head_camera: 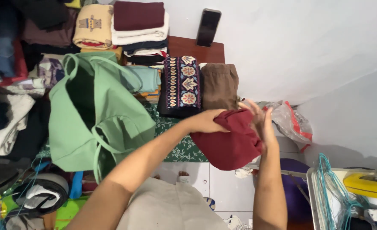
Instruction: The person packs folded clothes into a green tote bag. They pick up various folded garments from a nearby table and place them one by one into the bag, arranging them to fit.
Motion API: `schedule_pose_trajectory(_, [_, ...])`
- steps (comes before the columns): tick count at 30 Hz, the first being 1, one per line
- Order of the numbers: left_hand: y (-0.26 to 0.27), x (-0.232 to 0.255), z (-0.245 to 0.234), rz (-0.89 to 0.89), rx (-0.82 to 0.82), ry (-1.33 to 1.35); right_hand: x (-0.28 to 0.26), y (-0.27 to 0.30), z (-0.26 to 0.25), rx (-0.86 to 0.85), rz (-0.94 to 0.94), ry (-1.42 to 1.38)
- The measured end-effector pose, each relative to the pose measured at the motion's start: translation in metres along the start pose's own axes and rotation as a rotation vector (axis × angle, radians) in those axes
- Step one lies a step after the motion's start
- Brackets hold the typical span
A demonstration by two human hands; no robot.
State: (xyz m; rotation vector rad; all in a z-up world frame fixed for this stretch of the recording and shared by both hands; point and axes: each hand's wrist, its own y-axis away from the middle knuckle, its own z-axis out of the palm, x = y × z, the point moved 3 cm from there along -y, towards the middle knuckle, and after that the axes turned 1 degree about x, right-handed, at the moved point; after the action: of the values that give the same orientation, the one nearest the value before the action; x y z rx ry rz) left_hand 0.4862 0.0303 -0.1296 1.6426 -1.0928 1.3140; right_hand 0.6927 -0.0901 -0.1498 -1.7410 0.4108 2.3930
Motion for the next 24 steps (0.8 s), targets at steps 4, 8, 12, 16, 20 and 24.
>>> schedule_pose_trajectory(4, [0.002, 0.029, -0.028, 0.062, -0.045, -0.101, 0.036, -0.023, 0.018, -0.015, 0.162, -0.230])
schedule_pose_trajectory(8, [0.015, 0.037, -0.078, 0.069, 0.079, -0.321, 0.051, -0.043, 0.028, -0.027, 0.094, -0.217])
schedule_pose_trajectory(12, [0.037, 0.055, -0.122, 0.008, 0.313, -0.684, 0.016, -0.043, 0.113, -0.421, 0.085, 0.220])
schedule_pose_trajectory(16, [0.093, 0.086, -0.160, -0.025, 0.635, -0.770, -0.013, -0.041, 0.220, -0.296, 0.109, 0.157])
schedule_pose_trajectory(20, [0.181, 0.099, -0.196, 0.215, 1.189, -0.794, -0.049, -0.041, 0.276, -0.150, -0.022, 0.080])
schedule_pose_trajectory(24, [0.254, 0.067, -0.219, -0.220, 1.144, -1.387, -0.056, -0.067, 0.318, -0.255, 0.018, -0.424])
